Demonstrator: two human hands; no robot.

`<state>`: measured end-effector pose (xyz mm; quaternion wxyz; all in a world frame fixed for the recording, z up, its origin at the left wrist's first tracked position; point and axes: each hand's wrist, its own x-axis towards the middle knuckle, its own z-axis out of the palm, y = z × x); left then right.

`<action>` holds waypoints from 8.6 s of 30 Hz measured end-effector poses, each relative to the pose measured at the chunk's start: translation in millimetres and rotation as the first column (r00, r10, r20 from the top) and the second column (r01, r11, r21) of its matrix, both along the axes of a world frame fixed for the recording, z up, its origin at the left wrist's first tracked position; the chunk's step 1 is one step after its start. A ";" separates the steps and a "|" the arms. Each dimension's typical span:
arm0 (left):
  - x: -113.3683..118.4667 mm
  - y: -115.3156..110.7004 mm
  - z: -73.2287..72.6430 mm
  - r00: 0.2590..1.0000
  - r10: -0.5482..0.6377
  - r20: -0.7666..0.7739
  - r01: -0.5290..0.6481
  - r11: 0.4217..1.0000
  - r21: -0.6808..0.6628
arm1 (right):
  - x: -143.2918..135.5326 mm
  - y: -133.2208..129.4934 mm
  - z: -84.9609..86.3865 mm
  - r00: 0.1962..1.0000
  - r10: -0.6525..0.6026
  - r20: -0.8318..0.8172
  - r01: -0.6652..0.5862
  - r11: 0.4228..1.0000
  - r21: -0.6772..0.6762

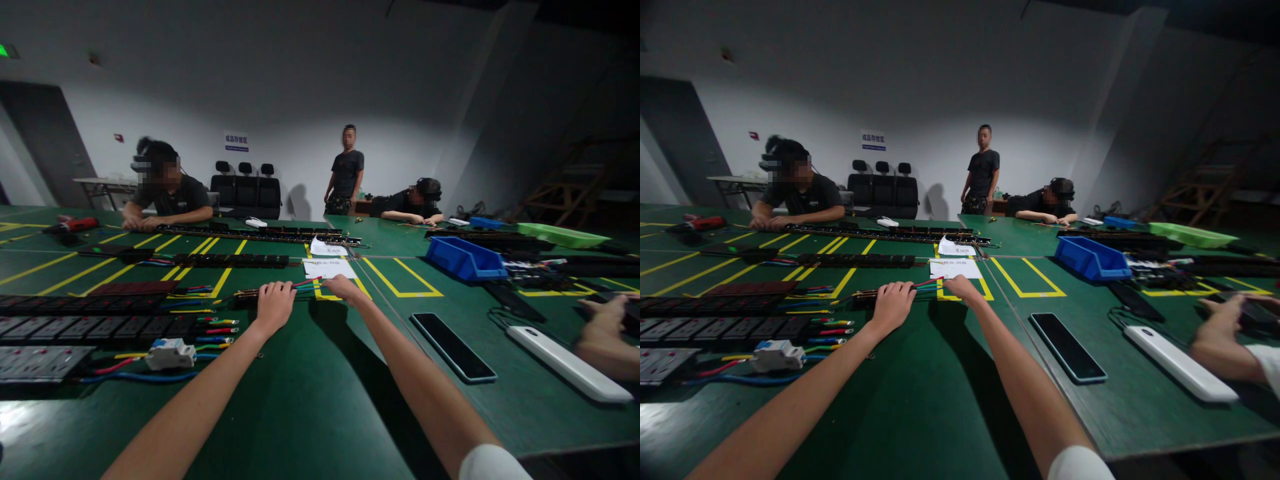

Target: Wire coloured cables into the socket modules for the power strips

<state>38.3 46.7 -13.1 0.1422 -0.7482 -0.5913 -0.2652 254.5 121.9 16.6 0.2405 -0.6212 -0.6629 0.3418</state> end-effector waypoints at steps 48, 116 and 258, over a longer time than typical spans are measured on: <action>1.6 -0.5 -0.9 0.998 0.042 -0.044 -0.041 0.999 0.013 | 3.0 7.1 -19.5 0.997 -0.067 0.028 0.060 0.980 0.192; 2.0 -1.9 -5.2 1.000 -0.021 -0.009 0.021 1.000 -0.022 | 12.3 5.3 -22.5 0.947 0.180 -0.266 -0.096 0.948 0.303; 0.6 -4.3 -3.5 0.998 0.066 -0.021 -0.065 0.998 0.012 | 0.1 -7.2 -18.3 0.896 -0.118 0.427 -0.008 0.959 0.282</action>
